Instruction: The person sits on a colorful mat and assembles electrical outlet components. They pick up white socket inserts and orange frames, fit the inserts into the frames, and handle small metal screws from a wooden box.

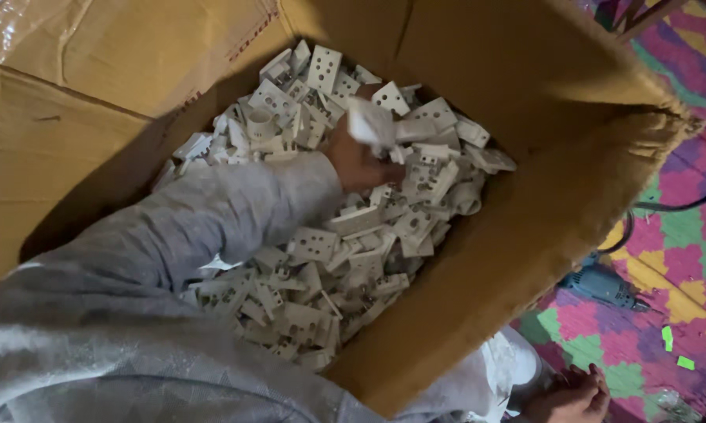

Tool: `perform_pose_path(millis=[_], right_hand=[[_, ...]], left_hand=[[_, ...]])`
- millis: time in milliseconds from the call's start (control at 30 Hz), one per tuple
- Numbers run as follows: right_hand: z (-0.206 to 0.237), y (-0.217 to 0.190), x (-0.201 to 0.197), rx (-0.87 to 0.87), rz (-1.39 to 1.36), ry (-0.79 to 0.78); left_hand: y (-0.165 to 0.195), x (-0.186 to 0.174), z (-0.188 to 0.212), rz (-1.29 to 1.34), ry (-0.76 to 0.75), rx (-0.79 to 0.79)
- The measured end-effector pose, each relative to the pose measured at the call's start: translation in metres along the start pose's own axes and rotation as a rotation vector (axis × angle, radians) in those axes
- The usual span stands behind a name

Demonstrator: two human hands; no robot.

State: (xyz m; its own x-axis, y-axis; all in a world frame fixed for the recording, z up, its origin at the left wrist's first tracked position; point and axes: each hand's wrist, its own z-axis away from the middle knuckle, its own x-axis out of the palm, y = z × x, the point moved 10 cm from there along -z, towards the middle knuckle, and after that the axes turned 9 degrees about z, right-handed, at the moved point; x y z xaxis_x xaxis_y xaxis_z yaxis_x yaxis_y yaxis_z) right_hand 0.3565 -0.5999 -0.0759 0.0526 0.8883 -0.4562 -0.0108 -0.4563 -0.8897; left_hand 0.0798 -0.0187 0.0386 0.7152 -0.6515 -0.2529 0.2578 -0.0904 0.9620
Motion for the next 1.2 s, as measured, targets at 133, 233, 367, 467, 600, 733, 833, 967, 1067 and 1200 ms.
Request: perform_pose_path(millis=[133,233,367,467,600,733,833,967,1067,1200], right_hand=[[0.000,0.003,-0.006,0.009,-0.073,0.043],[0.001,0.007,-0.002,0.059,-0.035,-0.019],[0.001,0.004,-0.001,-0.002,-0.111,-0.033],[0.000,-0.001,0.000,-0.066,-0.083,-0.043],[0.001,-0.001,-0.002,-0.026,-0.149,-0.037],[0.002,-0.001,-0.002,-0.010,-0.017,-0.066],[0.001,0.003,-0.003,-0.056,-0.067,-0.102],[-0.004,0.008,-0.007,-0.129,-0.153,-0.102],[-0.007,0.012,-0.013,-0.017,-0.193,-0.054],[0.006,-0.018,-0.030,0.029,-0.413,0.068]], left_hand=[[0.004,-0.005,-0.014,0.030,-0.119,0.011],[0.025,-0.014,-0.028,-0.083,-0.204,0.149],[-0.001,-0.016,-0.037,-0.073,-0.484,-0.325],[0.037,-0.019,-0.040,-0.062,-0.635,-0.116],[0.085,-0.023,-0.028,0.036,-0.771,0.033],[0.121,-0.027,-0.014,0.057,-0.856,-0.073],[0.188,-0.027,0.003,-0.025,-1.008,0.278],[0.255,-0.025,0.015,-0.103,-1.058,0.477],[0.301,-0.014,0.029,-0.162,-1.049,0.608],[0.354,0.046,0.041,-0.213,-1.092,0.758]])
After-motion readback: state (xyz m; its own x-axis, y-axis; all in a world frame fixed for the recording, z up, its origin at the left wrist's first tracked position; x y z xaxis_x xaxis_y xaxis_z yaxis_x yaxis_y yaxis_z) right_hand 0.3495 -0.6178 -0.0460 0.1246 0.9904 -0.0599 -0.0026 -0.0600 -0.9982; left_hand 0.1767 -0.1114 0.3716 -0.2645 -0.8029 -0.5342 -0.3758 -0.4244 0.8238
